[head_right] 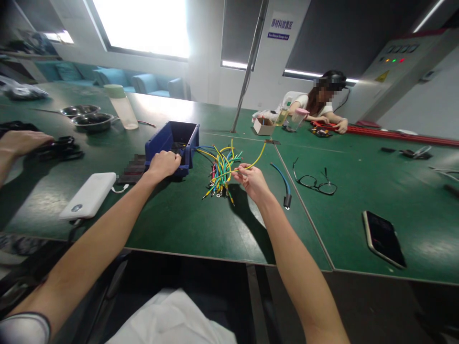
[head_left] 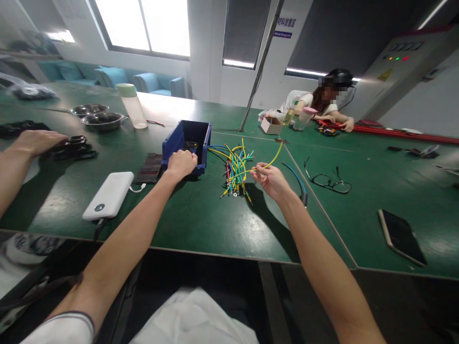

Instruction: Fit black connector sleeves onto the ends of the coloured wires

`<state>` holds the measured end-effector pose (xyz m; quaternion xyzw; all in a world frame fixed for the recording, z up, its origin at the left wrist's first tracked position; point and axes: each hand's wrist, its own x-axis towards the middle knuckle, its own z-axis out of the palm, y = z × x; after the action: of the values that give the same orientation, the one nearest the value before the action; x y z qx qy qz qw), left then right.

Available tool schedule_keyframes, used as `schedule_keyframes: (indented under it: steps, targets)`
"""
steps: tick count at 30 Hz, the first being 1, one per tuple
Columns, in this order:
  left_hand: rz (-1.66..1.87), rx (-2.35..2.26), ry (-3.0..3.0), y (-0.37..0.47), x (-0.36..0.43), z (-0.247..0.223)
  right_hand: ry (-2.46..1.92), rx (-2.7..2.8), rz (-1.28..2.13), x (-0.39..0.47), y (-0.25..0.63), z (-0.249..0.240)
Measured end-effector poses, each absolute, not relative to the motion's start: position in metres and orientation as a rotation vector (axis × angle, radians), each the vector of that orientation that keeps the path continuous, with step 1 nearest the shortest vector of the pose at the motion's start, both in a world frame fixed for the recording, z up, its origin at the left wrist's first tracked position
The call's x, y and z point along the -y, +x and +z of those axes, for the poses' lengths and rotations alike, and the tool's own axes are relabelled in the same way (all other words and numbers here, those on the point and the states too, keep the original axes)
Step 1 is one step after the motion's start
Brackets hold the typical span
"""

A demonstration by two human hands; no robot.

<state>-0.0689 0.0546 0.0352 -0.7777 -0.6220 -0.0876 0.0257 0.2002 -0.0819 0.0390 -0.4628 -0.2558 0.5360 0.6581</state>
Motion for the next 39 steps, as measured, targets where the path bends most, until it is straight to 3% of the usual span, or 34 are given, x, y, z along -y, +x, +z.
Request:
schedule_keyframes:
  steps: [19, 39]
  targets:
    - [-0.342, 1.953, -2.401, -0.070, -0.054, 0.034, -1.031, 0.567, 1.185, 0.080, 0.206, 0.038]
    - [-1.161, 1.773, -2.451, -0.085, -0.071, 0.022, -1.069, 0.555, 1.180, 0.077, 0.208, 0.033]
